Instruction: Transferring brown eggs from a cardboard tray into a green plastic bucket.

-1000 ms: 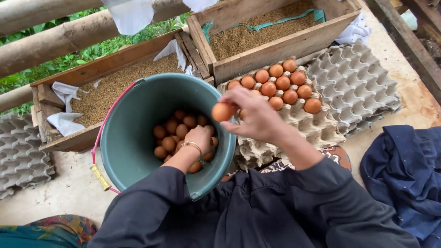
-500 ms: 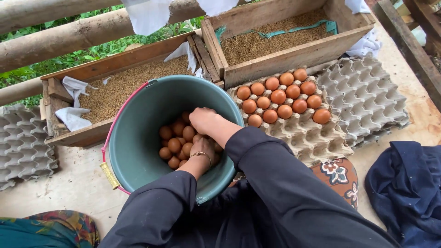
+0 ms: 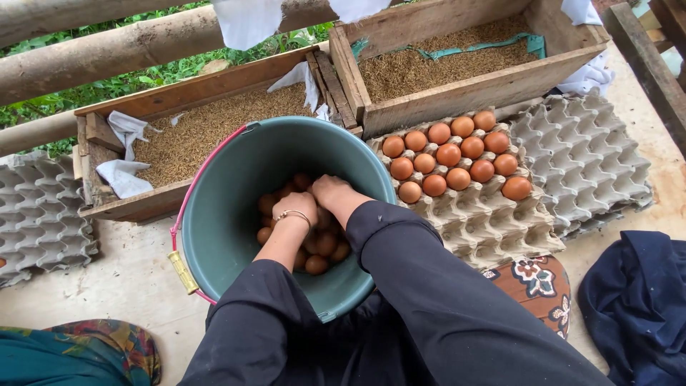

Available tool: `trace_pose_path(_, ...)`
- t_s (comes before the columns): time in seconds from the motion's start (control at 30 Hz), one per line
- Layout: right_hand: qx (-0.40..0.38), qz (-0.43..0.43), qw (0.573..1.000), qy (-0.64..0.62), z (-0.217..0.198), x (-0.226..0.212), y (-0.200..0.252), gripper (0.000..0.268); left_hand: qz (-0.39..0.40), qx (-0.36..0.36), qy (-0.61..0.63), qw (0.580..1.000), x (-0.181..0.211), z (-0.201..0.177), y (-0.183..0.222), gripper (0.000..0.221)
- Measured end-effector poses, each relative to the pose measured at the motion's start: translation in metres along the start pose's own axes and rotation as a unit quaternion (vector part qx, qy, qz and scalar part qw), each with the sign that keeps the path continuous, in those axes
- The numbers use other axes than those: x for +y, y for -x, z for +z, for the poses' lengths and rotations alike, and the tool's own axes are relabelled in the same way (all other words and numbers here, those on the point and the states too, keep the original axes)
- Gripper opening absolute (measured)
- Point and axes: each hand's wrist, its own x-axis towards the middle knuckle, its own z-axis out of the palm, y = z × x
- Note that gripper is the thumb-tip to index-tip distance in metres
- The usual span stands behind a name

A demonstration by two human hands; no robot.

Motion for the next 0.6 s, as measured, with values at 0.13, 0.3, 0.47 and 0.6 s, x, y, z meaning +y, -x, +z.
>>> trace_pose_path(0.13, 0.000, -0.018, 1.000, 0.011, -0.014, -0.002, 0.020, 0.031, -0.004, 0.015, 0.007, 1.000, -0.010, 0.013, -0.011, 0.030)
trace_pose_path(0.3, 0.061, -0.034, 0.996, 0.050, 0.008, 0.006, -0.010, 0.029, 0.004, 0.032, 0.003, 0.999, 0.002, 0.009, -0.004, 0.027)
trace_pose_path(0.47, 0.312, -0.128, 0.918, 0.208, -0.003, -0.005, 0.026, 0.019, -0.028, 0.024, 0.041, 0.999, -0.005, 0.026, -0.023, 0.033)
trace_pose_path(0.6, 0.442, -0.152, 0.869, 0.164, -0.064, -0.002, 0.138, 0.008, -0.036, 0.037, 0.035, 0.998, 0.002, 0.002, -0.009, 0.036)
